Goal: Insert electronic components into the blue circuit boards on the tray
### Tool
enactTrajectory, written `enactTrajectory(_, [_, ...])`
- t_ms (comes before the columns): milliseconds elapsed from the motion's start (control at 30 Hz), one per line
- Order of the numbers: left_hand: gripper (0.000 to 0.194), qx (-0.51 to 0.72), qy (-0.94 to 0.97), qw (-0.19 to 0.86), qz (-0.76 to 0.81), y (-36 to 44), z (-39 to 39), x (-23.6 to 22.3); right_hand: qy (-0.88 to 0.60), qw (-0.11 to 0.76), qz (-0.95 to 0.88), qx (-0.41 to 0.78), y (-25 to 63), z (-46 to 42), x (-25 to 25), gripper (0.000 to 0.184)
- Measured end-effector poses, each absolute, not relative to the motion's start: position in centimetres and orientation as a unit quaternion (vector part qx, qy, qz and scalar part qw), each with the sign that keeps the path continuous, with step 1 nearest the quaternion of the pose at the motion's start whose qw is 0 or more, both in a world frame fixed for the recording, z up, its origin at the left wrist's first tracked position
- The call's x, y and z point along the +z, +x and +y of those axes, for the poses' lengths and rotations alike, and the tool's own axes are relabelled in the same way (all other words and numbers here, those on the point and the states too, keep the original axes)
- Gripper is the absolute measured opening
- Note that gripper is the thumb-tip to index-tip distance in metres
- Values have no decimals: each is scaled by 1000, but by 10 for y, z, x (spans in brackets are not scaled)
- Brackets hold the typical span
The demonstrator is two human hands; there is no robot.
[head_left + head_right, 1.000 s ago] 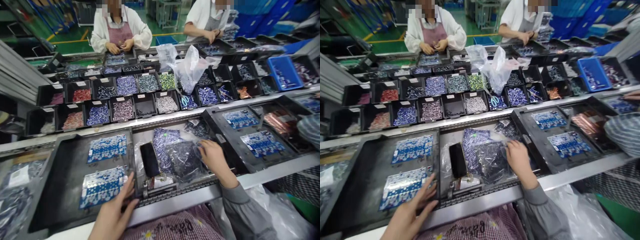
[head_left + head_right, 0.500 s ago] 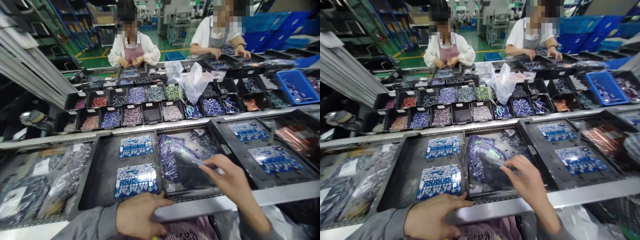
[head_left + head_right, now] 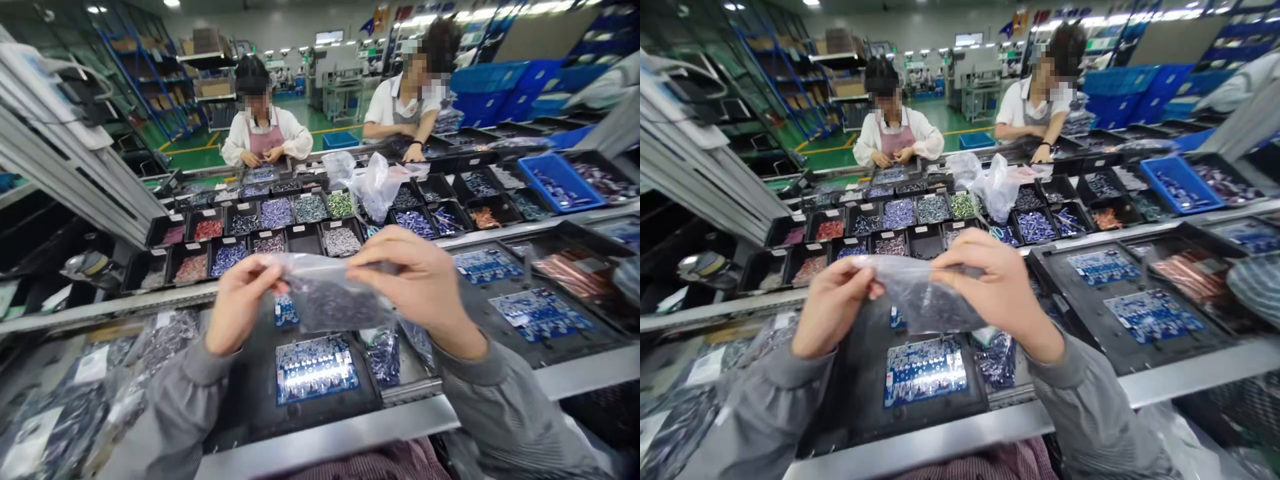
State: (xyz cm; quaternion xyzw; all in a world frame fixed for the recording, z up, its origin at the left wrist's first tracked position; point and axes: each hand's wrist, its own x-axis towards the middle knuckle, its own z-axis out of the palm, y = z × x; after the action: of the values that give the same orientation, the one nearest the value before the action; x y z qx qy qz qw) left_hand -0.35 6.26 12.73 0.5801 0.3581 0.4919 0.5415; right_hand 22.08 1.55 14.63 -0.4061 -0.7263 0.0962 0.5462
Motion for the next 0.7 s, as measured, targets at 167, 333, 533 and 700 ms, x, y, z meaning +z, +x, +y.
enactTrajectory(167, [7, 539, 621, 389, 415, -39, 69, 105, -377, 542, -712, 240, 215, 50, 102, 9])
enactTrajectory(333, [10, 458, 676, 346, 462, -63, 84, 76, -636, 501, -578, 101, 271, 118, 54, 18])
enactTrajectory(533, [26, 202, 875, 134, 419, -53, 91, 122, -733, 377, -557, 100, 322, 188, 9, 29])
enactTrajectory(700, [39, 53, 927, 136, 344, 9, 89, 144, -758, 321, -558, 106, 326, 202, -3, 35])
